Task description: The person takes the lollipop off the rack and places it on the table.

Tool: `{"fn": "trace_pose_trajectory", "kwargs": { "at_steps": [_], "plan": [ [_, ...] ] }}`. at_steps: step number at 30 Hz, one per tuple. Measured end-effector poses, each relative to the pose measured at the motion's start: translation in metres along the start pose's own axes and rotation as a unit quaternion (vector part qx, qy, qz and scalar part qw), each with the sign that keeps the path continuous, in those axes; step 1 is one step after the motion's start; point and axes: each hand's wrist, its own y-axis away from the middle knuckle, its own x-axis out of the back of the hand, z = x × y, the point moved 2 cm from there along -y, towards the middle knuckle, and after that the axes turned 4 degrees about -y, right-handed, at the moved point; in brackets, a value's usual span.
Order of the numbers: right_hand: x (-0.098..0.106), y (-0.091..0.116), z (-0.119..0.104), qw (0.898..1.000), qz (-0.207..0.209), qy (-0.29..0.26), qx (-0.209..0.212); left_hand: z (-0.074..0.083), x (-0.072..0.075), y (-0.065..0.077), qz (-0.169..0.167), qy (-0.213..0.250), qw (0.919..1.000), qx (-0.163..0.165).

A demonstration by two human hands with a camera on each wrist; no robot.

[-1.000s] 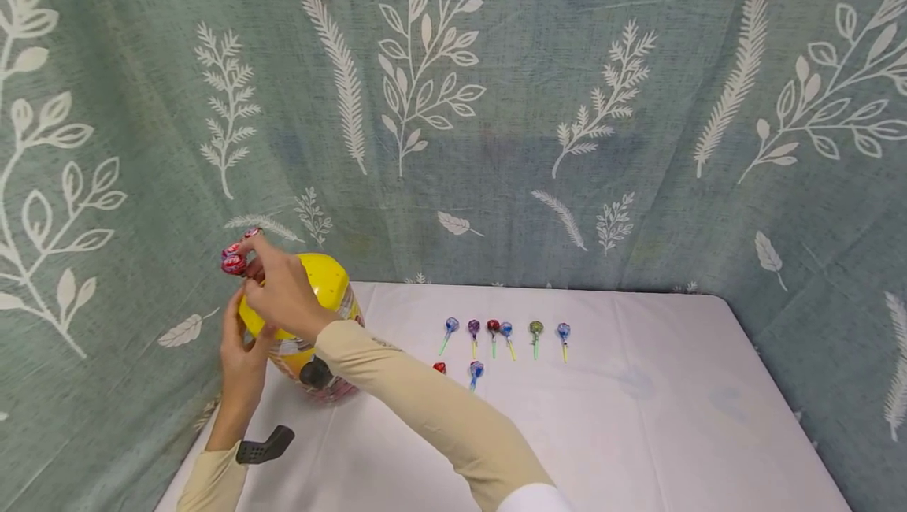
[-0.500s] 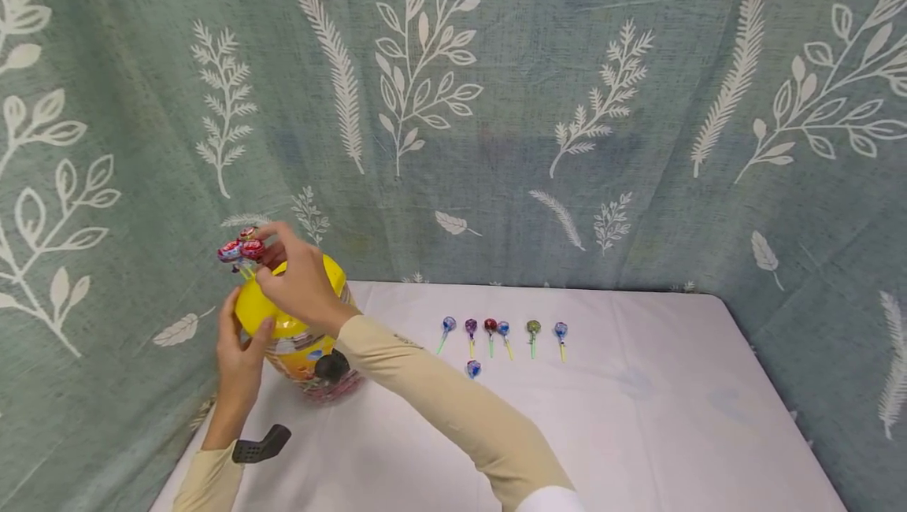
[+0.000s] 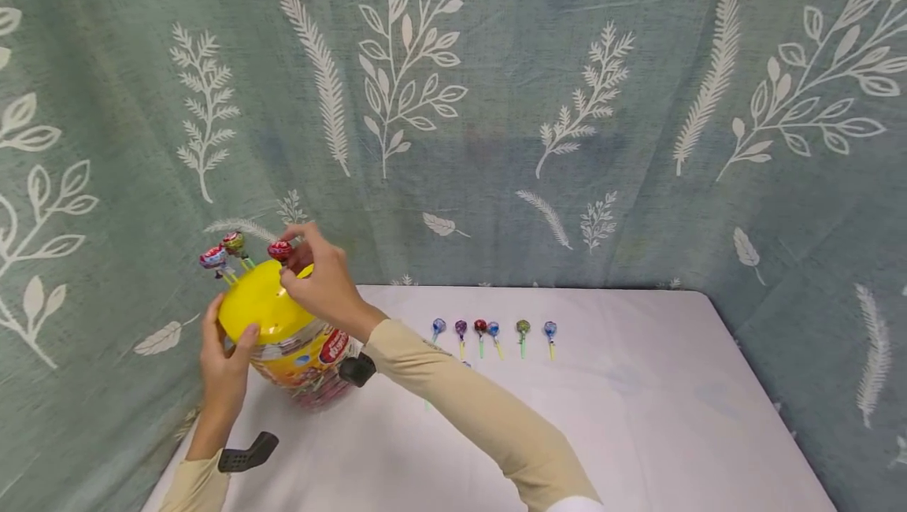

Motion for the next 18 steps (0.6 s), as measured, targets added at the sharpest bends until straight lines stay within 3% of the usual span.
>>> {"fn": "trace_pose_trajectory", "kwargs": {
  "at_steps": [5, 18],
  "plan": [
    [0.015, 0.011, -0.011, 1.000, -0.009, -0.025, -0.015, -0.002, 0.005, 0.004, 0.008, 0.000, 1.0000, -0.005],
    [0.056, 0.036, -0.002, 0.997, -0.007, -0.049, -0.066, -0.003, 0.001, -0.001, 0.012, 0.009, 0.9997, -0.021]
  ]
}}
